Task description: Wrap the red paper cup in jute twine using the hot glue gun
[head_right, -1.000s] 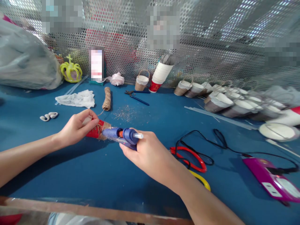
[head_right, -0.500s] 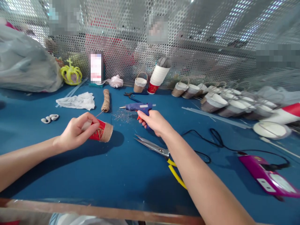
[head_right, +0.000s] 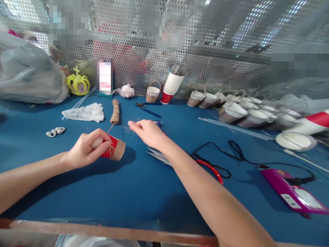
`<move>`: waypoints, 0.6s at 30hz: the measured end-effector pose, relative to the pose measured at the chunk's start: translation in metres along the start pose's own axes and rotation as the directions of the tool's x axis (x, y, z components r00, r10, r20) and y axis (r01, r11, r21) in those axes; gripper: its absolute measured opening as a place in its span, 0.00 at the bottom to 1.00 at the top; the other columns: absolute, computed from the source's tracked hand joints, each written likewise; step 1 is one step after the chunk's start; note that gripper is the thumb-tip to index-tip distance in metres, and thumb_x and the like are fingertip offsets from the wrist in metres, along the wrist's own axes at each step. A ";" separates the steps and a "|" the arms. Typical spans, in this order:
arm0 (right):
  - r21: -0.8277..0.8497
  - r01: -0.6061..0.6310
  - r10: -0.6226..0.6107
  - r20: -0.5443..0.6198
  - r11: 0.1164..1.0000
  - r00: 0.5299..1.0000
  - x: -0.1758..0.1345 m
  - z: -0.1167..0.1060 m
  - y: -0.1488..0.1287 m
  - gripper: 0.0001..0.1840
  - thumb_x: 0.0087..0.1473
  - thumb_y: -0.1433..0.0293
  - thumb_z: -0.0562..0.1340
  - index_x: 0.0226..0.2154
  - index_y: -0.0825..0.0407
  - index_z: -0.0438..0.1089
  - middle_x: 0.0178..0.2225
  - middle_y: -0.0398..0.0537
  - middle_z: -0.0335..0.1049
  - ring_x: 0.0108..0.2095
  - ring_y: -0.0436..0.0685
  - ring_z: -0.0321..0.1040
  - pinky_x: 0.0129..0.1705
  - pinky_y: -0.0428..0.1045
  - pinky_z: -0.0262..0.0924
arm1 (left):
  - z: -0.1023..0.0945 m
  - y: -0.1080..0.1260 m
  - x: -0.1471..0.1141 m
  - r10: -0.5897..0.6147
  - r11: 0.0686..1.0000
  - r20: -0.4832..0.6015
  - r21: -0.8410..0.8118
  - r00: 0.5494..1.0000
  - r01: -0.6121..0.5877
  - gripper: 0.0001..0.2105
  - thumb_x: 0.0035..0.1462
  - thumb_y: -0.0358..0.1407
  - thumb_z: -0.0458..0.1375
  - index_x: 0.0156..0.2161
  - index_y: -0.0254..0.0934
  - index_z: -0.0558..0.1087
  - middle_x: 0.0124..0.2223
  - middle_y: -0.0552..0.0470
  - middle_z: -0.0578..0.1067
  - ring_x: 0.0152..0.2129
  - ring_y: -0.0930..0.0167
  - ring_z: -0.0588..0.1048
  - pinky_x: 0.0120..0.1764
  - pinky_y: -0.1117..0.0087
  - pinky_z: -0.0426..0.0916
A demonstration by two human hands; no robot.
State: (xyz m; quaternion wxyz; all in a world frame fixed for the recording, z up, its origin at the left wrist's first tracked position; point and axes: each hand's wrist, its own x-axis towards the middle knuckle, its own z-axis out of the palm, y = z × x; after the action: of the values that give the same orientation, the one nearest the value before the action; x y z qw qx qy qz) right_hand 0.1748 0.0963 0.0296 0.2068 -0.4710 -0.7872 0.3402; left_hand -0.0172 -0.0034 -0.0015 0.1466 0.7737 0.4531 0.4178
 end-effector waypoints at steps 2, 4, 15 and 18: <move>0.243 -0.042 -0.024 0.263 0.969 0.964 -0.001 0.018 -0.015 0.24 0.53 0.50 0.53 0.25 0.52 0.70 0.31 0.49 0.72 0.36 0.55 0.66 0.41 0.50 0.57 | 0.000 0.001 0.000 0.024 1.000 0.015 0.000 1.000 -0.024 0.02 0.56 0.29 0.50 0.32 0.36 0.63 0.19 0.62 0.62 0.14 0.80 0.60 0.19 0.80 0.57; 0.431 -0.077 -0.109 0.390 0.899 0.914 0.000 0.034 -0.026 0.23 0.51 0.51 0.55 0.24 0.53 0.69 0.29 0.47 0.71 0.36 0.54 0.66 0.41 0.50 0.58 | 0.000 0.002 -0.001 0.051 0.999 0.032 -0.001 0.998 -0.051 0.02 0.56 0.29 0.50 0.32 0.36 0.62 0.19 0.62 0.61 0.14 0.80 0.60 0.19 0.80 0.57; 0.645 0.045 -0.096 0.044 0.763 0.994 -0.003 0.021 -0.029 0.09 0.44 0.65 0.64 0.23 0.54 0.68 0.26 0.42 0.68 0.27 0.47 0.61 0.33 0.46 0.55 | 0.000 0.000 0.006 -0.360 0.883 0.047 -0.305 0.932 0.357 0.08 0.54 0.37 0.54 0.38 0.36 0.64 0.19 0.61 0.61 0.14 0.79 0.58 0.17 0.78 0.54; 0.611 0.093 -0.130 0.016 0.786 0.991 -0.003 0.016 -0.028 0.09 0.45 0.65 0.63 0.22 0.54 0.67 0.25 0.42 0.68 0.27 0.47 0.60 0.33 0.46 0.55 | 0.000 0.000 0.009 -0.454 0.803 0.092 -0.390 0.886 0.451 0.09 0.52 0.38 0.55 0.37 0.35 0.64 0.19 0.61 0.61 0.13 0.79 0.57 0.17 0.78 0.54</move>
State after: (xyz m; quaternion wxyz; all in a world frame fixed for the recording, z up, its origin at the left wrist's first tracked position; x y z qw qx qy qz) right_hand 0.1492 0.0790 0.0392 0.3443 -0.3220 -0.6681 0.5757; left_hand -0.0151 0.0042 0.0028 0.3959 0.5953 0.5294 0.4567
